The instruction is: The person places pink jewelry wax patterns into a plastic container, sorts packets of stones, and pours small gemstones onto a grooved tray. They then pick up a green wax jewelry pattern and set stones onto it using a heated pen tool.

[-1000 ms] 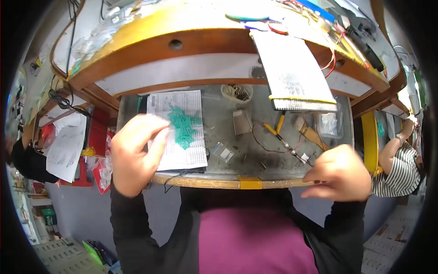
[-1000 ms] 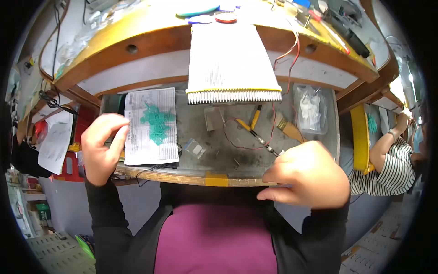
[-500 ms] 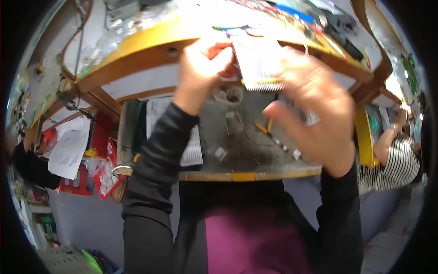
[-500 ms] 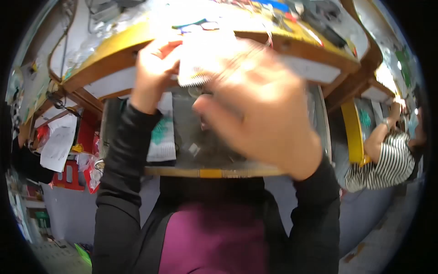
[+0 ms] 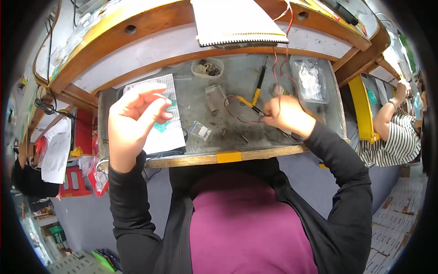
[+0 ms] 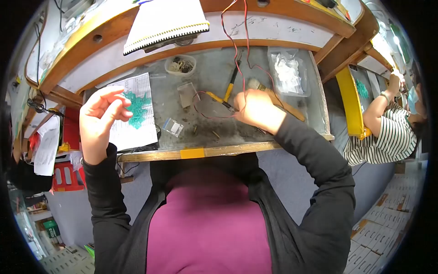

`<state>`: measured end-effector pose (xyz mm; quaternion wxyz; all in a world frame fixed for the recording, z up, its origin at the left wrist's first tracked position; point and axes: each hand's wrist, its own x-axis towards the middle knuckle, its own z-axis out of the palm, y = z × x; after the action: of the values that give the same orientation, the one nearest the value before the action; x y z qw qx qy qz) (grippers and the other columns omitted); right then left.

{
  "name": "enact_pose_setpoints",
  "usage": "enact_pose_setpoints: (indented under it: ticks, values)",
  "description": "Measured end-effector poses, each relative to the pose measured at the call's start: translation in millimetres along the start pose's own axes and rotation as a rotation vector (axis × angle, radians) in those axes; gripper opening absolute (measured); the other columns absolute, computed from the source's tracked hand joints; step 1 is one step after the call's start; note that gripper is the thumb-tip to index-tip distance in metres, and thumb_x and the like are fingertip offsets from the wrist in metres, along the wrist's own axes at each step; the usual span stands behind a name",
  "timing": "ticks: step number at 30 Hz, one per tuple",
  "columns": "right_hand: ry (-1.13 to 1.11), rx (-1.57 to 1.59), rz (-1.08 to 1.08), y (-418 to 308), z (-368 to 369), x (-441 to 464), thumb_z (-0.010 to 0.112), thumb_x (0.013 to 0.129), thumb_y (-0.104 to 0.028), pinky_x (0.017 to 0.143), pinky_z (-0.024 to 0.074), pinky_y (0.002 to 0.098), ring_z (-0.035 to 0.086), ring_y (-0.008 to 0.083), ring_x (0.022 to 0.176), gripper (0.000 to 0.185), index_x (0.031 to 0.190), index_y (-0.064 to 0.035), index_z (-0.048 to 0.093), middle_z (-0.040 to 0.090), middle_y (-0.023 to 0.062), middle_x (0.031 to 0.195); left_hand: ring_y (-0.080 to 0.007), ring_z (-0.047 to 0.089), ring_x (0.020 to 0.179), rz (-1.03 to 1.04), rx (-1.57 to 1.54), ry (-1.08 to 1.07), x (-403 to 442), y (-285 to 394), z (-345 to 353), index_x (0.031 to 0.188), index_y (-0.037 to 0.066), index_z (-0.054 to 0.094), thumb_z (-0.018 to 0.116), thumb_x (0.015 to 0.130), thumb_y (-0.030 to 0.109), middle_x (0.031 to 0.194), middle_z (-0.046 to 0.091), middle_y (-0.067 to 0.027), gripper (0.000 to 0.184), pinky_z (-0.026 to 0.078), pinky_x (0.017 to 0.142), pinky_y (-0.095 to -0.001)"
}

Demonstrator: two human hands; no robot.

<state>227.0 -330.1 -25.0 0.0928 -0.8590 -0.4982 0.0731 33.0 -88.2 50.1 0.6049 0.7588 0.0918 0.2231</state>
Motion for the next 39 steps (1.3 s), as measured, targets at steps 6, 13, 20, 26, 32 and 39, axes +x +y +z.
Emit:
enact_pose_setpoints:
  ticks: [6,13,20,26,32,39]
  values:
    - [0.257,0.408,-0.079,-36,-64,-47,0.057,0.065,-0.005,0.054,0.0434,0.0274,0.056,0.0187,0.060,0.009,0.064,-0.0031,0.048,0.052,0.0088,0.063,-0.0130,0.057,0.063,-0.043,0.010,0.058,-21,-11,1,0.090,-0.002,0.056,0.053,0.080,0.001,0.076,0.059,-0.0088,0.011,0.047,0.060,-0.0233]
    - [0.677,1.836,-0.272,-45,-49,-78,0.050,0.072,-0.001,0.074,0.0477,0.0422,0.059,0.0336,0.081,0.020,0.088,-0.0055,0.039,0.058,0.0218,0.087,-0.0176,0.054,0.063,0.451,0.254,-0.104,-20,-2,56,0.073,-0.003,0.054,0.062,0.064,-0.009,0.071,0.055,-0.0092,0.014,0.044,0.058,-0.0252]
    - [0.595,2.068,-0.302,-60,-37,-76,0.055,0.076,-0.004,0.073,0.0498,0.0419,0.057,0.0350,0.089,0.022,0.090,-0.0067,0.038,0.057,0.0199,0.094,-0.0240,0.058,0.067,0.552,0.125,-0.196,-26,17,86,0.064,0.005,0.048,0.077,0.057,0.009,0.079,0.058,-0.0117,0.031,0.047,0.055,-0.0283]
    - [0.547,2.094,-0.188,-59,-31,-73,0.055,0.077,-0.005,0.071,0.0516,0.0417,0.058,0.0343,0.088,0.021,0.091,-0.0061,0.039,0.058,0.0197,0.093,-0.0270,0.060,0.073,0.567,0.098,-0.166,-26,17,86,0.070,0.004,0.044,0.076,0.058,0.005,0.085,0.059,-0.0172,0.034,0.049,0.058,-0.0305]
    - [0.520,2.128,-0.136,-59,-28,-70,0.054,0.078,-0.006,0.072,0.0519,0.0418,0.058,0.0344,0.088,0.020,0.091,-0.0059,0.040,0.057,0.0205,0.094,-0.0231,0.061,0.072,0.590,0.074,-0.228,-23,8,87,0.101,0.010,0.042,0.075,0.058,0.000,0.087,0.058,-0.0187,0.055,0.049,0.057,-0.0263]
    - [0.487,2.272,0.036,-61,-23,-66,0.050,0.083,-0.009,0.072,0.0530,0.0376,0.058,0.0344,0.087,0.018,0.099,-0.0024,0.043,0.056,0.0224,0.095,-0.0194,0.059,0.060,0.764,0.257,-0.330,-5,15,83,0.074,0.005,0.058,0.074,0.052,-0.002,0.076,0.059,-0.0103,0.028,0.047,0.049,-0.0263]
